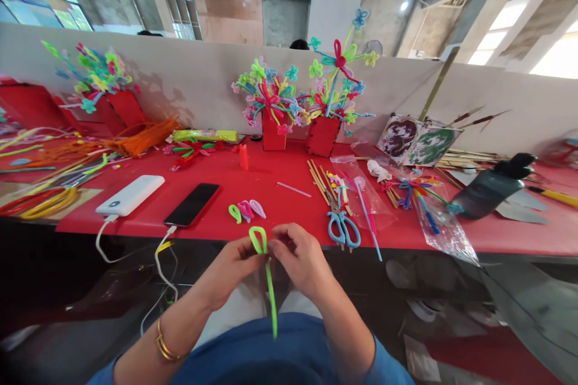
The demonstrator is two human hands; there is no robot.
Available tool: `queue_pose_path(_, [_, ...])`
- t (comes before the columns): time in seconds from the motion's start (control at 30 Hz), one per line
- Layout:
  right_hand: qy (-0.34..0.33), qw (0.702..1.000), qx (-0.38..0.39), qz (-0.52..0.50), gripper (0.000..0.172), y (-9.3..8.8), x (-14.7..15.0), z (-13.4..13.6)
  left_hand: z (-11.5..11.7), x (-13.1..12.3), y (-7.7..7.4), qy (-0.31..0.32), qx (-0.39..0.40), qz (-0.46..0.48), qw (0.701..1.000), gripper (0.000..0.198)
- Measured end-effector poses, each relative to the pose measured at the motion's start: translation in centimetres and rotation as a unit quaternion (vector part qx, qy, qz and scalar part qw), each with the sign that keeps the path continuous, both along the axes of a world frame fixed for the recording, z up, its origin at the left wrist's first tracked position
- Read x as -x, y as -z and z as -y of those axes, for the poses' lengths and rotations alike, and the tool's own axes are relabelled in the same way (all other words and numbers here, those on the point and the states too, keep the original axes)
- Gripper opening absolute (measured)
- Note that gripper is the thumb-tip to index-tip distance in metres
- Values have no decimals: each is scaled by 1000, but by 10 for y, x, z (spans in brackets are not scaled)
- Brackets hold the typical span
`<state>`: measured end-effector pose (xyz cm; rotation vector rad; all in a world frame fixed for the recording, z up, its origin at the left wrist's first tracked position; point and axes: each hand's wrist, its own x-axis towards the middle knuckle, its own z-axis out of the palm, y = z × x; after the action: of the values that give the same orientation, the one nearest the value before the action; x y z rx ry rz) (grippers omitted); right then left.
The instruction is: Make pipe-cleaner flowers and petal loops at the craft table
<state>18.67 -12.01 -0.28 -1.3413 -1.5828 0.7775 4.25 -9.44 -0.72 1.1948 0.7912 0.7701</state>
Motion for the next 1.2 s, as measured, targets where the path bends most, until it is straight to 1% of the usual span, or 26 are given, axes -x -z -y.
queue_pose_path(0.07, [-3, 999, 13, -43, 20, -3, -1, -2, 3, -2, 3, 25, 4, -19, 999, 10])
queue_pose_path(0.23, [22, 988, 18, -151, 12, -2, -3, -4, 7, -3, 9, 7, 53, -33, 998, 9])
queue_pose_path(0.3, [26, 976, 28, -213, 12, -1, -3, -3, 7, -2, 9, 8, 69, -32, 997, 10])
queue_pose_path(0.4, [24, 951, 44, -306, 10, -2, -1, -1, 8, -2, 8, 16, 76, -29, 997, 10])
queue_pose_path(0.47, [27, 938, 45, -344, 8, -3, 1, 0, 9, -2, 7, 20, 79, -27, 996, 11])
queue_pose_path(0.53, [27, 931, 40, -361, 8, -3, 4, 0, 9, -3, 7, 23, 83, -30, 996, 11])
queue_pose_path(0.63, [23, 931, 32, -363, 8, -2, 5, -1, 10, -4, 7, 20, 76, -39, 996, 11])
queue_pose_path(0.7, [22, 938, 21, -345, 10, 0, 4, -2, 9, -3, 6, 13, 73, -38, 996, 10])
queue_pose_path(0.8, [11, 960, 17, -279, 20, 2, 1, -4, 8, -1, 6, -4, 70, -25, 997, 9])
queue_pose_path(0.9, [-15, 980, 54, -191, 14, 2, 1, -5, 7, -1, 7, -18, 75, 3, 997, 9])
queue_pose_path(0.97, [-9, 986, 69, -151, 16, 3, 2, -4, 7, -2, 7, -21, 84, 22, 996, 9])
queue_pose_path(1.03, [11, 988, 64, -142, 19, 4, 4, -4, 7, -4, 7, -17, 90, 32, 995, 10])
queue_pose_path(1.2, [35, 982, 55, -175, 22, 7, 5, -4, 8, -5, 5, -11, 103, 34, 994, 13])
